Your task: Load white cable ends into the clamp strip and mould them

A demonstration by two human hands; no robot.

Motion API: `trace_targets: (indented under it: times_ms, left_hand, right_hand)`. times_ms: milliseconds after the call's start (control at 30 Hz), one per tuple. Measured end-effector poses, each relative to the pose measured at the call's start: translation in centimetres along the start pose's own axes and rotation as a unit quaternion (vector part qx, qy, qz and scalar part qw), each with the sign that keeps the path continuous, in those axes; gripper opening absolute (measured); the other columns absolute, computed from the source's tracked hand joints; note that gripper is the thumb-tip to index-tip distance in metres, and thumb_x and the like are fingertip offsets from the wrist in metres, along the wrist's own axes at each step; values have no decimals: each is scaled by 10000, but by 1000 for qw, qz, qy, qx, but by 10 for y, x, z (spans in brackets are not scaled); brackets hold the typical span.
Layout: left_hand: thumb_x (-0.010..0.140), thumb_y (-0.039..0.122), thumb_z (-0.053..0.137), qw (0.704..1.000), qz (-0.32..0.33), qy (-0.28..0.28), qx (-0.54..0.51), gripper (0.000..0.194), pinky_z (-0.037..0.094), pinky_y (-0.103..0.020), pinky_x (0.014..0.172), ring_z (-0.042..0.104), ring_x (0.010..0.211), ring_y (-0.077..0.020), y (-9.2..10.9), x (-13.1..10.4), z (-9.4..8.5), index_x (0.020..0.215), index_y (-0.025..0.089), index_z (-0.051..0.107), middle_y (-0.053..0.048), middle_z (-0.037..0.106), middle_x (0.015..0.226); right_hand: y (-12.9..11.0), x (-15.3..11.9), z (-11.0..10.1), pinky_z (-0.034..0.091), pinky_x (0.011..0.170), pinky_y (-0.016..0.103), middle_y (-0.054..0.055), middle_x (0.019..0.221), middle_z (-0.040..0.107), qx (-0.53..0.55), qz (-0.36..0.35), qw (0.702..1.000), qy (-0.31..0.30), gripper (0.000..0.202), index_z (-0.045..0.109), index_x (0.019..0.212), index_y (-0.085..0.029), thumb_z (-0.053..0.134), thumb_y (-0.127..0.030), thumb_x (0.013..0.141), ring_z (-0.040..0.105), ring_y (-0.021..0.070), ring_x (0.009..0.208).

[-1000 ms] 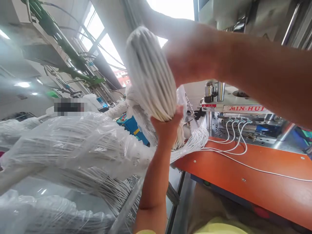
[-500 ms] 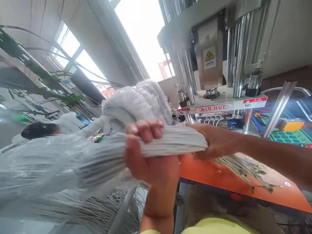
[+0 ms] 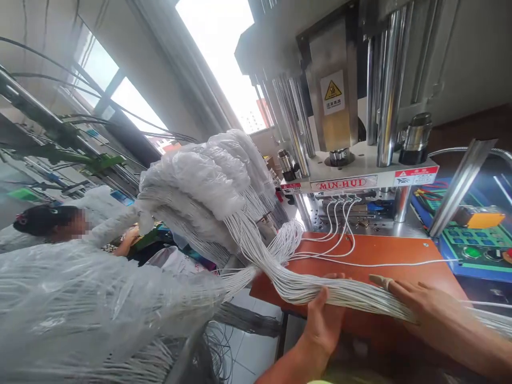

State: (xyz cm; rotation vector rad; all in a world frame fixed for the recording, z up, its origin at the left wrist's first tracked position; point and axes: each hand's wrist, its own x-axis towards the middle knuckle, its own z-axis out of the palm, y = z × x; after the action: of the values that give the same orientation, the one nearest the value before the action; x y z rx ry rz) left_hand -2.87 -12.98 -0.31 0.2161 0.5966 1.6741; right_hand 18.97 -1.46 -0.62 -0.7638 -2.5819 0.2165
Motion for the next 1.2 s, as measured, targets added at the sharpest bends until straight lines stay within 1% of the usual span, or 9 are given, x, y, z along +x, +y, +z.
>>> trace_targets:
  times_ms: [167, 433, 533, 667, 733, 800, 933, 1100, 1200]
  left_hand:
    - [813, 229, 701, 997, -7, 82, 3, 347, 327, -475, 1159, 568, 1255, -308, 18, -24, -38, 1157, 187, 713, -104, 712, 1170]
    - [786, 358, 758, 979, 13, 151, 137, 410, 487, -383, 1019, 658, 1116, -273, 61, -26, -26, 1168, 215, 713, -84, 738, 1110]
    - [804, 478, 715, 944, -78, 181, 267, 424, 556, -275, 700, 722, 831, -223, 73, -29, -35, 1090, 164, 733, -111, 760, 961]
    - [760, 799, 517, 840, -279, 152, 440, 736, 319, -195, 380, 538, 412, -121, 92, -57, -54, 730, 104, 758, -92, 642, 539]
    - [697, 856, 512, 798, -280, 105, 523, 784, 279, -194, 382, 470, 382, -96, 104, -69, -53, 576, 107, 714, -65, 559, 450]
    - [684, 839, 554, 802, -230, 67, 547, 746, 292, -194, 393, 475, 385, -98, 114, -70, -41, 575, 114, 690, -60, 568, 454]
    - [832, 662, 562, 854, -92, 72, 507, 534, 385, -211, 428, 571, 421, -134, 120, -34, 2, 797, 136, 651, -71, 682, 609]
    - [876, 401, 623, 761, 62, 12, 645, 266, 501, -270, 754, 674, 856, -190, 109, 63, 39, 1004, 174, 679, -82, 725, 936]
    - [837, 269, 658, 773, 54, 11, 632, 271, 476, -282, 843, 650, 928, -184, 97, 139, 42, 1081, 153, 639, -97, 708, 1018]
  right_hand:
    - [-14, -11, 36, 535, 769, 423, 77, 1185, 679, -26, -48, 999, -3, 702, 420, 1438, -255, 648, -290, 775, 641, 292, 1026]
    - [-21, 41, 23, 475, 758, 405, 50, 960, 671, -28, -132, 988, -79, 556, 426, 1428, -205, 503, -114, 884, 606, 245, 858]
    - [-18, 57, 36, 485, 755, 429, 69, 1017, 682, -53, -142, 986, -68, 601, 467, 1398, -187, 635, -169, 822, 614, 275, 904]
    - [-11, 49, 49, 508, 764, 475, 86, 1177, 680, -11, -139, 989, -53, 922, 460, 1417, -215, 843, -458, 614, 626, 321, 994]
    - [-9, 40, 50, 516, 768, 495, 89, 1241, 666, 9, -127, 991, -50, 1035, 410, 1460, -229, 850, -527, 572, 631, 335, 1025]
    - [-9, 32, 46, 518, 788, 530, 121, 1311, 631, 33, -130, 989, -62, 1096, 383, 1484, -220, 829, -584, 551, 625, 373, 1066]
    - [-2, 33, 24, 488, 909, 577, 153, 1417, 541, 100, -131, 981, -104, 1035, 333, 1517, -265, 740, -622, 635, 568, 403, 1191]
    - [49, 86, -1, 524, 897, 422, 115, 1283, 626, 79, -29, 993, -78, 457, 483, 1394, -282, 478, -393, 950, 595, 273, 1162]
    - [88, 144, 9, 524, 806, 442, 162, 1055, 661, 15, 54, 998, -7, 334, 616, 1127, -158, 384, -342, 972, 621, 296, 981]
